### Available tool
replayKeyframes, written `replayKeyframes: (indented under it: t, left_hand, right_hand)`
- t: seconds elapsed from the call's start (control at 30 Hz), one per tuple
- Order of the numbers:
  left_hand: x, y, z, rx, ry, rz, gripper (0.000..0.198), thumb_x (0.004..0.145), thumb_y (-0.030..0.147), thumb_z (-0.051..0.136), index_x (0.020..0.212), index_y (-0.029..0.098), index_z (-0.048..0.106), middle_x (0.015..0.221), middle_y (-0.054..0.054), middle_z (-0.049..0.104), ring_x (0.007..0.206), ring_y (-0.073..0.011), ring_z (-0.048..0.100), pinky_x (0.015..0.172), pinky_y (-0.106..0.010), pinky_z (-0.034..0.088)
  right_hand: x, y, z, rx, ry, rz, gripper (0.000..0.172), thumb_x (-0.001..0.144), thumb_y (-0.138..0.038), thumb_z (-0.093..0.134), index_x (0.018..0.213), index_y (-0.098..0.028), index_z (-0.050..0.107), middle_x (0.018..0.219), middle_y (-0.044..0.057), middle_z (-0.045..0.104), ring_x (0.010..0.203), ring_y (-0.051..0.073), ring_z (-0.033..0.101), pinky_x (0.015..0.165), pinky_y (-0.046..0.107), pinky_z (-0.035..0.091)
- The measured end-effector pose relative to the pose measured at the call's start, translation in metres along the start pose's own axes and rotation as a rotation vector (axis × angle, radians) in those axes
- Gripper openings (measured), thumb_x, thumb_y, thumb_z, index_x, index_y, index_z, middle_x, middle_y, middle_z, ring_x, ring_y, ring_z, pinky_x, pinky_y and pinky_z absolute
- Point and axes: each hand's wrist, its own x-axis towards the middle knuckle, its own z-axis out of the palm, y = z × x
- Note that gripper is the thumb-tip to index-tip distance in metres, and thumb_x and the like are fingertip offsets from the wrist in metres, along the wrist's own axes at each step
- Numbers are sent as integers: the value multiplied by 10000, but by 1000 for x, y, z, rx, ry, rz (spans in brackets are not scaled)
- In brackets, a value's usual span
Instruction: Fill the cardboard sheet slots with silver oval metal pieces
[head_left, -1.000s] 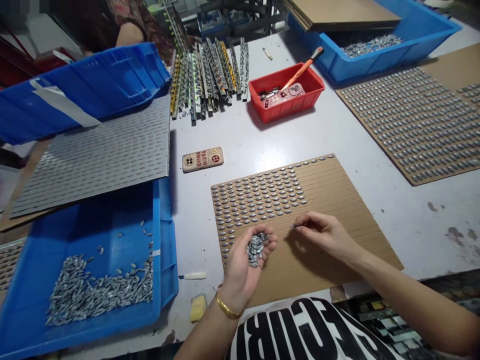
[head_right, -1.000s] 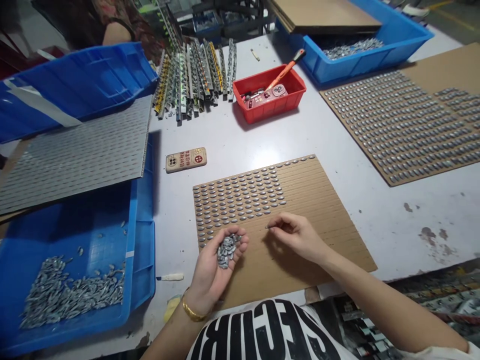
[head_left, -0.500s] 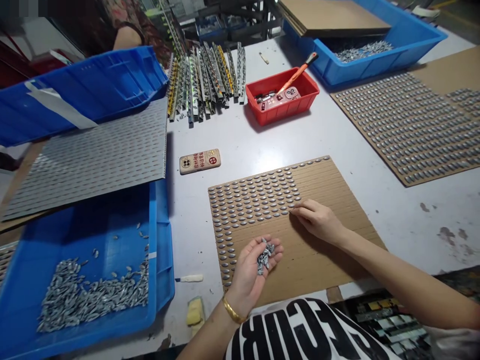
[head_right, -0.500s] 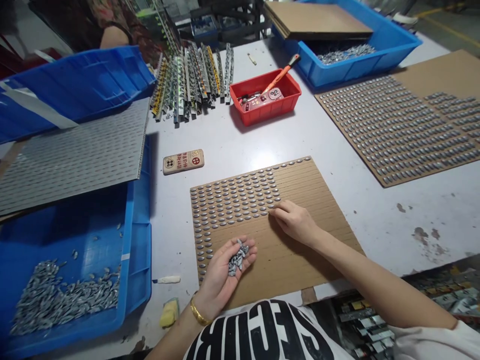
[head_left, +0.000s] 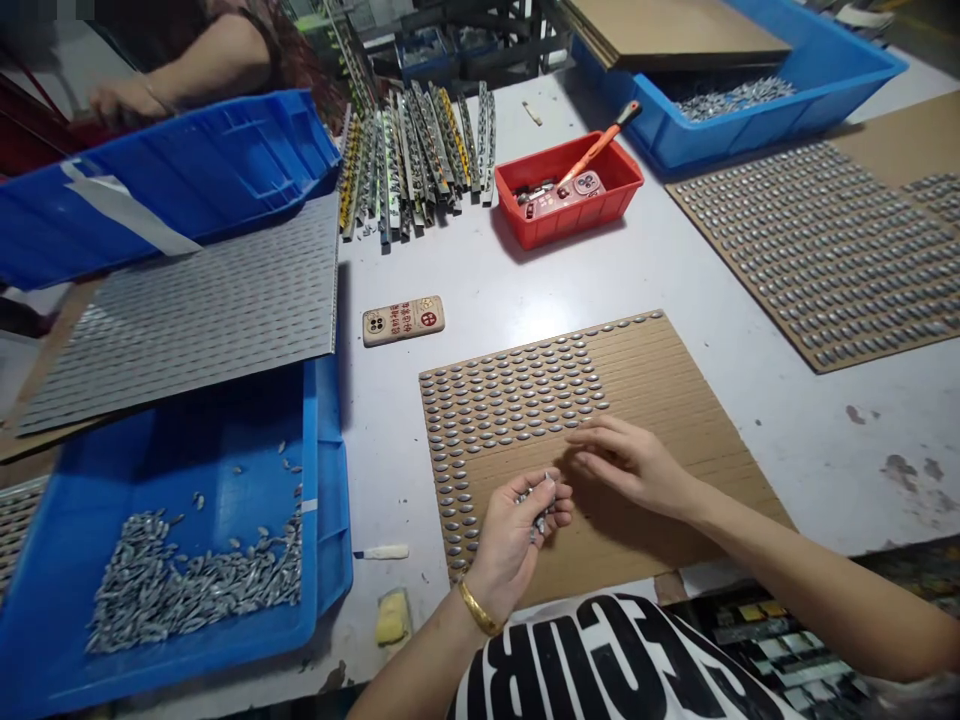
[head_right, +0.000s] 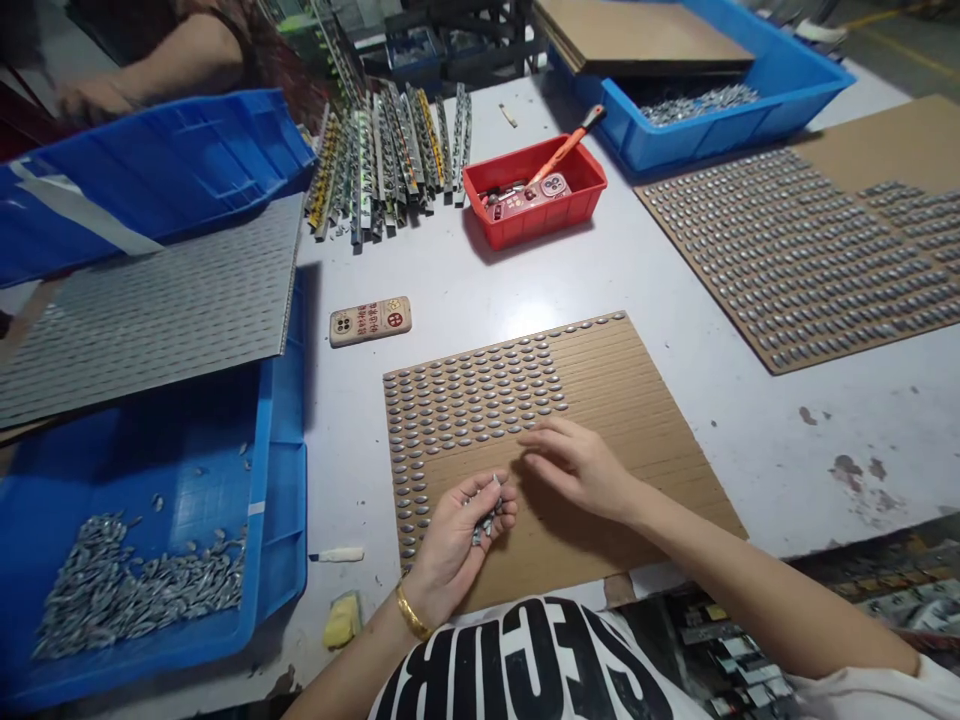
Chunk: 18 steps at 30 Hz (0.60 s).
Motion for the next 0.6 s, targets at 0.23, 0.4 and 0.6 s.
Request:
replayKeyframes:
  t: [0.23,0.4,0.6]
  left_hand:
    - [3,-4,1,68,-20,30,278,690,308,775,839,113,645,654,-14,611,560,-65,530,534,-173,400]
    - [2,-7,4,86,5,29,263,703,299,764,747,148,553,632,-4,617,557,-72,545,529,-172,397]
    - [4,4,8,13,-50,20,229,810,320,653,884,105,629,885,-111,682,742,-151,651,614,-225,496]
  right_hand:
    - [9,-29,0,347,-188,17,190,918,-231,505,1009,-199,669,935,64,615,859,157,600,757,287,497]
    - [5,-28,2,446,-257,140,138,898,-257,553,840,-173,647,783,22,642,722,129,598,672,250,476]
    - [-7,-11,-8,280,-103,100,138,915,-239,515,895,-190,643,826,37,659,766,140,611,696,262,485]
